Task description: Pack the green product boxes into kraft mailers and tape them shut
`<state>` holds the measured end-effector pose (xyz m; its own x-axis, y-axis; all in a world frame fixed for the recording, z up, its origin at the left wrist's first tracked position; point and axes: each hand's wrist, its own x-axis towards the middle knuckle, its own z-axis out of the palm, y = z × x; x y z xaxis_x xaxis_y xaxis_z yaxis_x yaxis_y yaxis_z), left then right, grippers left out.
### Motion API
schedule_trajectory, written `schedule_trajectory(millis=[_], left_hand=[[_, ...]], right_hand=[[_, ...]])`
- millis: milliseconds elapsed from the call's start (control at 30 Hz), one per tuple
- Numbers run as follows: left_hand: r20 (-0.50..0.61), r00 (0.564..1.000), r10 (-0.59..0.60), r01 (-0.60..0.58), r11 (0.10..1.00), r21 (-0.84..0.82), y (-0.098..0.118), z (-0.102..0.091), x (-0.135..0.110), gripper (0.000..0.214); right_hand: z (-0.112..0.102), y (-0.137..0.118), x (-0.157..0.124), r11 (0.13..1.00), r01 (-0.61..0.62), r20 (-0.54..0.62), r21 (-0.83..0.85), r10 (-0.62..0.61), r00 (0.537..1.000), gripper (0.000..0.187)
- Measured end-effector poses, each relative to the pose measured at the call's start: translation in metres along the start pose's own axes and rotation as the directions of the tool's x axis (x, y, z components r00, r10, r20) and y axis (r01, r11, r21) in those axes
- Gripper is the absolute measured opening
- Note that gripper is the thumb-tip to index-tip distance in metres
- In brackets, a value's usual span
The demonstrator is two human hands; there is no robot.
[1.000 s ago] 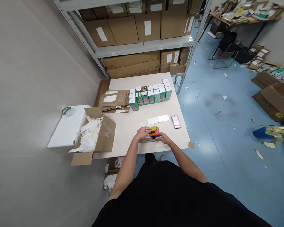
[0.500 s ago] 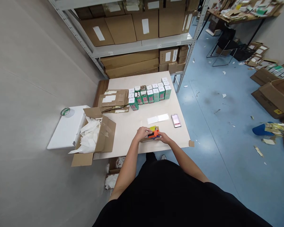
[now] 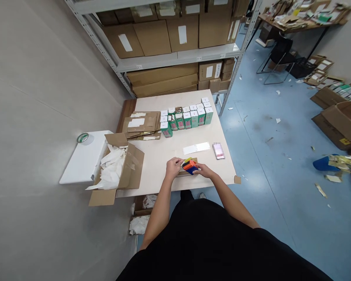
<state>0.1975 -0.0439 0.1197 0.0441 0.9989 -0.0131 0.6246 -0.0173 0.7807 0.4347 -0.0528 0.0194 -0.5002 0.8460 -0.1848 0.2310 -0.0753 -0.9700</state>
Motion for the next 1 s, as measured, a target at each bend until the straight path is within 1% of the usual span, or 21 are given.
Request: schedule_trajectory(millis=[133,233,367,433,500,567,633,700,767,833,900,1000], left_hand=[[-0.090,0.995,-0.034,0.034,0.999,0.005,0.003,-0.007,-0.006,0.022],[-0.136,0.990,-0.027,0.031,0.999,0.024,0.003,-0.017,-0.008,0.021],[-0.243,0.970,-0.026,0.029,1.000,0.009,-0.002,-0.036,-0.006,0.020],[-0.255,0.963,-0.083,0.074,0.996,-0.045,-0.007,-0.045,-0.003,0.019],[-0.228,0.959,-0.166,0.140,0.982,-0.127,-0.015,-0.050,-0.001,0.019],[-0.208,0.947,-0.244,0.197,0.955,-0.222,-0.026,-0.052,-0.001,0.021],[-0.209,0.930,-0.303,0.235,0.925,-0.298,-0.040,-0.052,-0.002,0.027],[-0.226,0.908,-0.354,0.268,0.903,-0.337,-0.057,-0.050,-0.005,0.033],[-0.246,0.881,-0.404,0.309,0.885,-0.349,-0.075,-0.046,-0.008,0.033],[-0.266,0.847,-0.460,0.357,0.863,-0.356,-0.093,-0.041,-0.009,0.030],[-0.287,0.805,-0.519,0.404,0.834,-0.376,-0.110,-0.032,-0.010,0.026],[-0.304,0.744,-0.595,0.448,0.782,-0.434,-0.136,-0.018,-0.012,0.018]], right_hand=[[-0.009,-0.010,0.015,0.998,0.006,0.098,-0.064,0.000,0.995,0.039],[-0.014,-0.013,0.025,0.995,0.005,0.165,-0.100,0.012,0.986,0.037],[-0.022,-0.011,0.025,0.995,-0.015,0.188,-0.095,0.033,0.982,0.040],[-0.025,-0.009,0.023,0.995,-0.037,0.196,-0.098,0.056,0.979,0.039],[-0.027,-0.009,0.021,0.991,-0.051,0.204,-0.122,0.075,0.976,0.037],[-0.026,-0.010,0.021,0.987,-0.045,0.174,-0.152,0.071,0.982,0.038],[-0.023,-0.014,0.022,0.983,-0.029,0.125,-0.180,0.052,0.991,0.044],[-0.017,-0.020,0.022,0.975,-0.027,0.076,-0.220,0.044,0.996,0.046],[-0.010,-0.028,0.021,0.957,-0.054,0.017,-0.285,0.061,0.998,0.045],[-0.003,-0.036,0.021,0.927,-0.111,-0.057,-0.359,0.096,0.994,0.048],[0.004,-0.045,0.024,0.886,-0.166,-0.107,-0.432,0.133,0.985,0.050],[0.011,-0.054,0.035,0.815,-0.200,-0.111,-0.544,0.167,0.980,0.050]])
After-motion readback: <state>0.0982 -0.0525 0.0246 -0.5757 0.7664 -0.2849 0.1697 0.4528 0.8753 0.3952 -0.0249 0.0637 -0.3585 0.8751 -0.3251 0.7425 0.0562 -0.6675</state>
